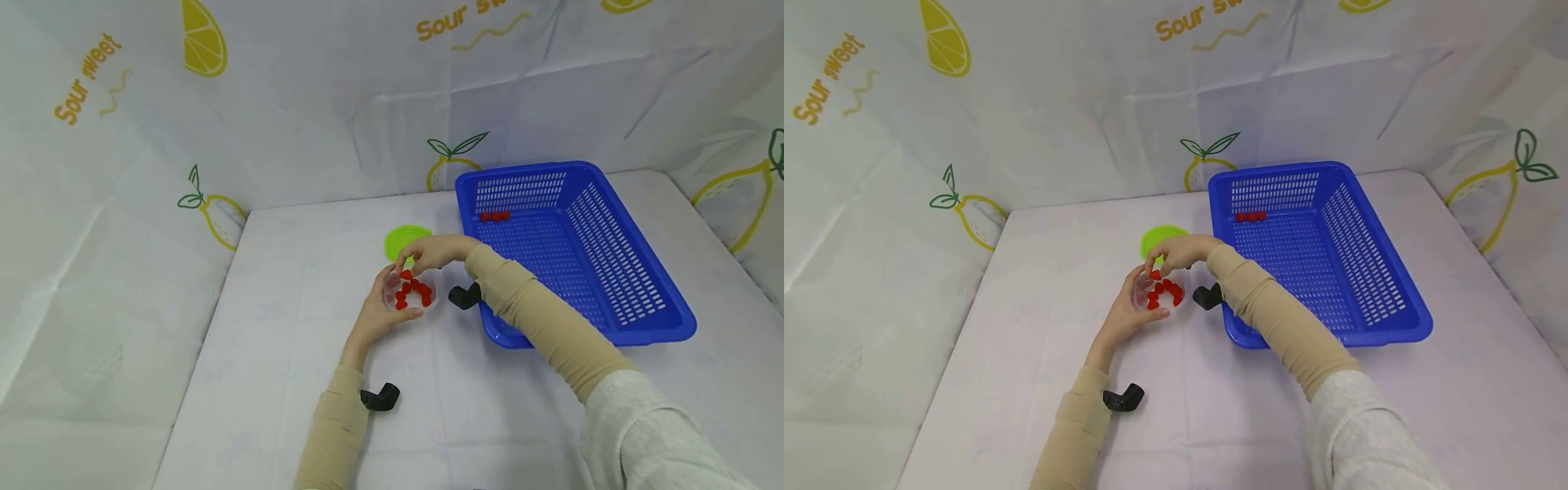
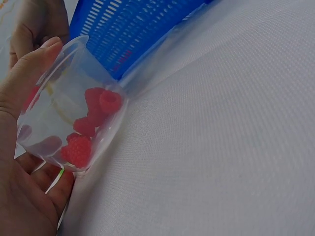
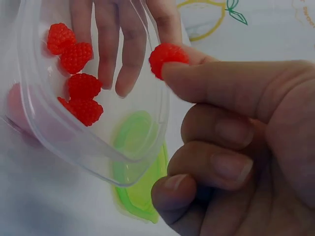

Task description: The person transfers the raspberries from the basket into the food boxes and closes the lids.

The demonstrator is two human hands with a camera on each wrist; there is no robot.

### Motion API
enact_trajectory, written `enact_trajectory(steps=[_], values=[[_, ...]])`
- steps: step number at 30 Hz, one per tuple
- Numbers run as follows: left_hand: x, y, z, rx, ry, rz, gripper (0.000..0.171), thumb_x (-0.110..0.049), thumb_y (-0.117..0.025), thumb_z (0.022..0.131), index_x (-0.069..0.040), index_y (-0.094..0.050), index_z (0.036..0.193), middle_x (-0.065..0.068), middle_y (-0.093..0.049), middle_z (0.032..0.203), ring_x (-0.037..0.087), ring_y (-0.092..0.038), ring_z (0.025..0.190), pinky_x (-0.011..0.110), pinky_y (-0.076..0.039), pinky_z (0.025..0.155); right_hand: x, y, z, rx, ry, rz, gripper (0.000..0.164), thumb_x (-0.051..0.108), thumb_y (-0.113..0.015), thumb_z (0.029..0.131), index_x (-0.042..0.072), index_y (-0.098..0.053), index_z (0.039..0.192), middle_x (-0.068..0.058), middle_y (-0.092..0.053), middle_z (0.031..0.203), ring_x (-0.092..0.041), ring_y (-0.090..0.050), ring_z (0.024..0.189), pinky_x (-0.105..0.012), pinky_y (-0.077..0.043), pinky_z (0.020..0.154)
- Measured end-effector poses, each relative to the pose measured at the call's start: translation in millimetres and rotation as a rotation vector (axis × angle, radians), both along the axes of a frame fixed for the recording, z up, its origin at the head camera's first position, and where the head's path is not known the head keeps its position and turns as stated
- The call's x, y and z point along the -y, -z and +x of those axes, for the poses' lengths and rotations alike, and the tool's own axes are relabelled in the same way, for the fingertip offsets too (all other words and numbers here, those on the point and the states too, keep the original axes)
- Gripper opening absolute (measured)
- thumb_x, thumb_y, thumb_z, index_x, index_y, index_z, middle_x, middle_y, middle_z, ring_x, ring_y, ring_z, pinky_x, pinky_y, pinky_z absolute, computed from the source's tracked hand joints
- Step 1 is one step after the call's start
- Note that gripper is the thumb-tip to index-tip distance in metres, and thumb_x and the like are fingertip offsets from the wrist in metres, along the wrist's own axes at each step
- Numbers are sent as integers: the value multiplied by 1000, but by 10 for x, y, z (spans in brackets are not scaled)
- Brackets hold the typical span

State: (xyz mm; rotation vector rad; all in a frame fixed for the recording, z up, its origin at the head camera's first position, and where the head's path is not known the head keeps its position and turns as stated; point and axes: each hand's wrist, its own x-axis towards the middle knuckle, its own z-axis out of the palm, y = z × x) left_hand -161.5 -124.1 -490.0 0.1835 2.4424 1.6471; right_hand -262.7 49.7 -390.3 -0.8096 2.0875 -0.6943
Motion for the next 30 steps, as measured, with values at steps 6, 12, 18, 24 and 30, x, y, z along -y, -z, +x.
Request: enact_trajectory(steps=[6, 12, 18, 24, 30], values=[[7, 40, -22, -5, -2, -1, 95, -47, -81, 66, -42, -23, 141, -8, -44, 141, 15, -35, 135, 51, -27, 113, 23, 44, 20, -25, -21, 96, 31, 8, -55, 87, 15, -61, 117, -9, -52, 105, -16, -42, 77, -23, -36, 62], [5, 33, -18, -14, -4, 7, 95, -44, -82, 66, -41, -23, 141, -8, -45, 139, 14, -37, 133, 49, -28, 113, 42, 79, 13, -36, -30, 125, 30, 7, -56, 85, 17, -63, 112, -8, -53, 106, -17, -42, 80, -23, -34, 62], [5, 39, -15, -9, -6, 16, 95, -43, -82, 66, -41, -23, 141, -9, -45, 139, 13, -38, 133, 48, -29, 113, 45, 98, 5, -45, -34, 124, 30, 6, -57, 83, 17, -63, 111, -7, -52, 104, -16, -40, 76, -22, -32, 59], [6, 47, -19, -10, -9, 11, 94, -43, -82, 66, -41, -24, 140, -8, -45, 139, 14, -37, 134, 48, -29, 113, 52, 102, 17, -62, -32, 136, 31, 6, -57, 83, 17, -64, 110, -7, -52, 101, -17, -42, 80, -23, -34, 62], [-1, 40, -18, -9, -10, 12, 93, -41, -81, 67, -40, -24, 140, -7, -45, 139, 15, -39, 132, 47, -31, 112, 48, 101, 21, -74, -38, 129, 30, 5, -58, 82, 15, -64, 110, -5, -51, 94, -15, -40, 73, -21, -33, 58]])
